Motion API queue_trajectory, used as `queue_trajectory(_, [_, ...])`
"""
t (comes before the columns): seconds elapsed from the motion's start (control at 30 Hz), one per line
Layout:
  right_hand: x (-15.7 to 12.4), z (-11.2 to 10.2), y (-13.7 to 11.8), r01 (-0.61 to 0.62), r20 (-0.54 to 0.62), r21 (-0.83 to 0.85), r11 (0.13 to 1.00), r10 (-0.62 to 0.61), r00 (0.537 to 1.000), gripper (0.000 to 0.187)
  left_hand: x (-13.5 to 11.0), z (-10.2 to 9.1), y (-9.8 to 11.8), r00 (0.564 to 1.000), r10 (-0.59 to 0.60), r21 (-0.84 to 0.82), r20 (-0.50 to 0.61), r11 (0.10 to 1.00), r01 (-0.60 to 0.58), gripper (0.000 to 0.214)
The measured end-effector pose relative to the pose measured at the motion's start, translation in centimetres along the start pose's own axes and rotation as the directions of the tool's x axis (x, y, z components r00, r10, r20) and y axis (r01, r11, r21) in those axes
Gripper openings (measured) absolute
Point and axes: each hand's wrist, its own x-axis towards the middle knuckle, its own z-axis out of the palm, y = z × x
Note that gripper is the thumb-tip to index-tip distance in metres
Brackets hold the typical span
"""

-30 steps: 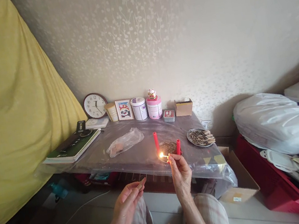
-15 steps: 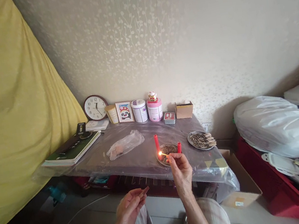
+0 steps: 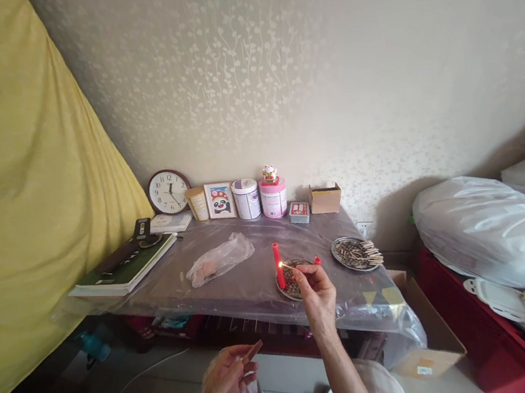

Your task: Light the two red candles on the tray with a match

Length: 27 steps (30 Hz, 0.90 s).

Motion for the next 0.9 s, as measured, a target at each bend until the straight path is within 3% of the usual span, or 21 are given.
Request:
queue_trajectory(0.4, [1.0, 1.0, -0.2, 0.026, 0.022, -0.021, 0.999, -0.026, 0.999, 0.044, 0.5, -1.5, -1.9, 0.998, -0.068, -0.032, 0.008, 0.997, 0.068, 0.044])
queue_trajectory(0.9, [2.6, 2.1, 0.7, 0.097, 0.001, -0.147, 0.984, -0.098, 0.995, 0.044, 0.1, -0.5, -1.5, 0.995, -0.09, -0.094, -0.032, 0.992, 0.087, 0.048])
